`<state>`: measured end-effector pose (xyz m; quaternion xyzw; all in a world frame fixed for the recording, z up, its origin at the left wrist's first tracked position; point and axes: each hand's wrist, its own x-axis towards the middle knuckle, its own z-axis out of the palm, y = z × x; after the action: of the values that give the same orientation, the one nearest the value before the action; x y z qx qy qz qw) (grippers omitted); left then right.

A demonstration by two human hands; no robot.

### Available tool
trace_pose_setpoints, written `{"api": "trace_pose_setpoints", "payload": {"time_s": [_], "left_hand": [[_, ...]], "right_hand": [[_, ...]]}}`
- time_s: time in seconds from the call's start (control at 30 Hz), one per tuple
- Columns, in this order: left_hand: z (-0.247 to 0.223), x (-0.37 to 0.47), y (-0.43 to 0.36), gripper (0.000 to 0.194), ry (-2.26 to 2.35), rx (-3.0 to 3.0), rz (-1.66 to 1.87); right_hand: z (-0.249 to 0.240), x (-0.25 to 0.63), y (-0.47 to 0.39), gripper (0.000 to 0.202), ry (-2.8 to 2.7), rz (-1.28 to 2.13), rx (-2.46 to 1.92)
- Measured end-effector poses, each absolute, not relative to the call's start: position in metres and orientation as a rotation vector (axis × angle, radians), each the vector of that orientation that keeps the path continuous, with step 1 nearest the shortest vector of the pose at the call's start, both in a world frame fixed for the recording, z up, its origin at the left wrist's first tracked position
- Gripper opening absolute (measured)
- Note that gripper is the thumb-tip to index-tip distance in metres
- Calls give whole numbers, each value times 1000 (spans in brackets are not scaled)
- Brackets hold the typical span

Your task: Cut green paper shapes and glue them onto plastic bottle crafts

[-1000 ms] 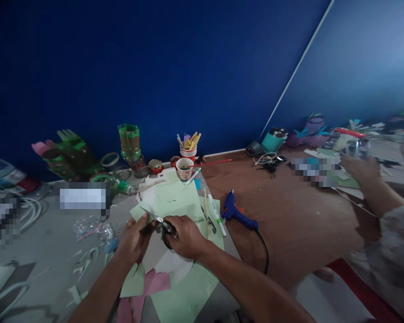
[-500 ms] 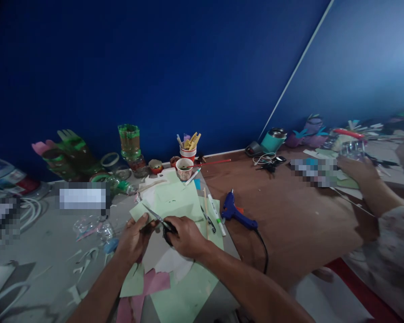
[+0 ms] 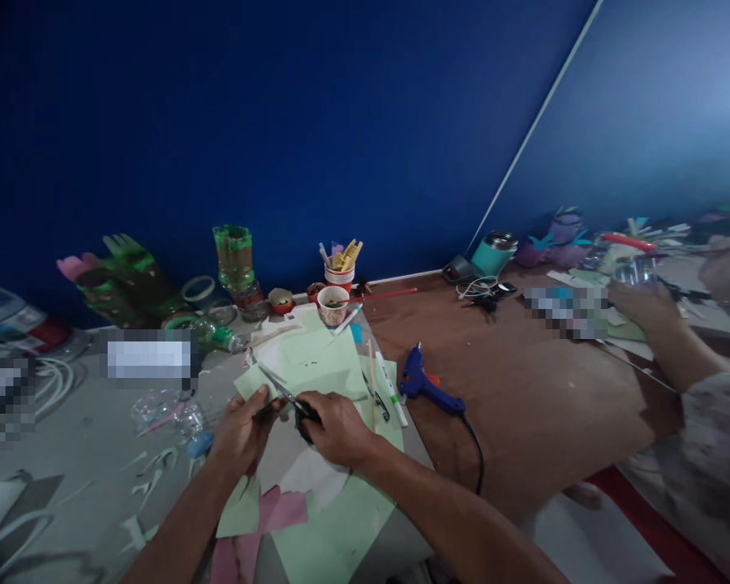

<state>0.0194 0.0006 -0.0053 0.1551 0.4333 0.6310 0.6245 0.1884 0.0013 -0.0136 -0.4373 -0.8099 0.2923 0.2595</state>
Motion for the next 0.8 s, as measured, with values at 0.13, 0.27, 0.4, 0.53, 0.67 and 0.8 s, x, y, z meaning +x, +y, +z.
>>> {"api": "trace_pose_setpoints", "payload": {"time_s": [0.13, 0.27, 0.4, 0.53, 0.67, 0.8], "left_hand": [[-2, 21, 0, 29, 1019, 361, 1457], [-1, 21, 0, 30, 1022, 366, 1451], [-1, 22, 0, 29, 1020, 418, 1451], [-3, 22, 0, 28, 1037, 400, 1456], [-8, 21, 0, 29, 1057, 410, 1437], [-15, 19, 0, 26, 1065, 494, 1394]], "right_hand": [[-13, 189, 1, 41, -2204, 794, -1156], [-14, 188, 1, 37, -2160, 775, -1172], [-9, 188, 1, 38, -2135, 737, -1112], [-8, 188, 1, 38, -2129, 733, -1119], [-14, 188, 4, 38, -2096, 767, -1151], [-14, 189, 5, 38, -2098, 771, -1138]]}}
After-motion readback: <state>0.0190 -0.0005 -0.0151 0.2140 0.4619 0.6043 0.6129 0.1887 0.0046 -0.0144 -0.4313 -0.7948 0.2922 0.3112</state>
